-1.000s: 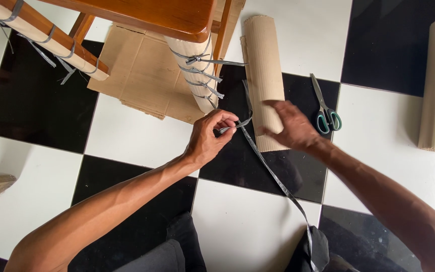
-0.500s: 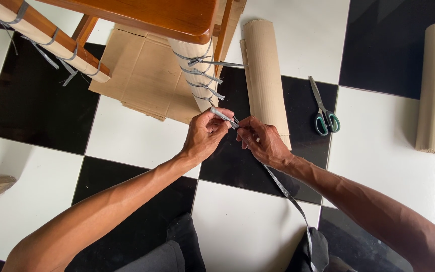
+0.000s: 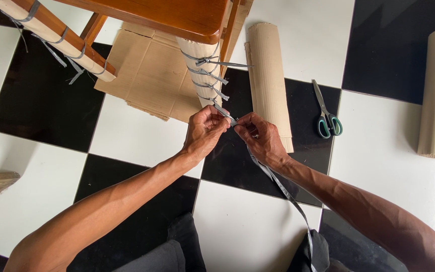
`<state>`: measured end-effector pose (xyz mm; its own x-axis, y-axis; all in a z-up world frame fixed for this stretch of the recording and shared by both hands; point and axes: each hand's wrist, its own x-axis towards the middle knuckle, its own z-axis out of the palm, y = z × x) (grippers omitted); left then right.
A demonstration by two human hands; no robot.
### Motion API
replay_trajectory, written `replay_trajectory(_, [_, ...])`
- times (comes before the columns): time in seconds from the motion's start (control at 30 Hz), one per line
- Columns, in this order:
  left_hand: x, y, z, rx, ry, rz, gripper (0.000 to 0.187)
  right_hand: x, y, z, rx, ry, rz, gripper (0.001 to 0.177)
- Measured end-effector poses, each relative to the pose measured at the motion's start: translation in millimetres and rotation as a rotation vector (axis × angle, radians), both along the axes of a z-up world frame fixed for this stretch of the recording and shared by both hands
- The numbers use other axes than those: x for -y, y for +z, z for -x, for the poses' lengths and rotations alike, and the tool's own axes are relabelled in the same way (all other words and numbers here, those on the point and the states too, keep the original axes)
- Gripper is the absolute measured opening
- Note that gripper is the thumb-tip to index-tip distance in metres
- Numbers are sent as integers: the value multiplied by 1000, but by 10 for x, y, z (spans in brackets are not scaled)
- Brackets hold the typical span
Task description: Wrapping wooden furniture legs with cardboard and securing them with plastic straps
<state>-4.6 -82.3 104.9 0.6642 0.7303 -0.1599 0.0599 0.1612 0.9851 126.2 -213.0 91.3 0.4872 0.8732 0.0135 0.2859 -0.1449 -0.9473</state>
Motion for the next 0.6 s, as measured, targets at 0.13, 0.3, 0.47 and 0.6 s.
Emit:
replay_trajectory(0.13, [-9, 28, -8, -13, -6, 21, 13, 1, 51, 38, -97, 50, 7, 16])
replay_trajectory(0.3, [-14, 60, 16, -50, -46, -78, 17, 1, 109, 77, -70, 64, -16, 25])
replay_trajectory(0.47, [43, 18, 57, -51, -41, -218, 19, -63, 155, 130, 5, -4, -57, 22])
replay_trajectory(0.6, [19, -132, 34, -10, 19, -244, 21, -42, 77, 141, -116, -10, -44, 19])
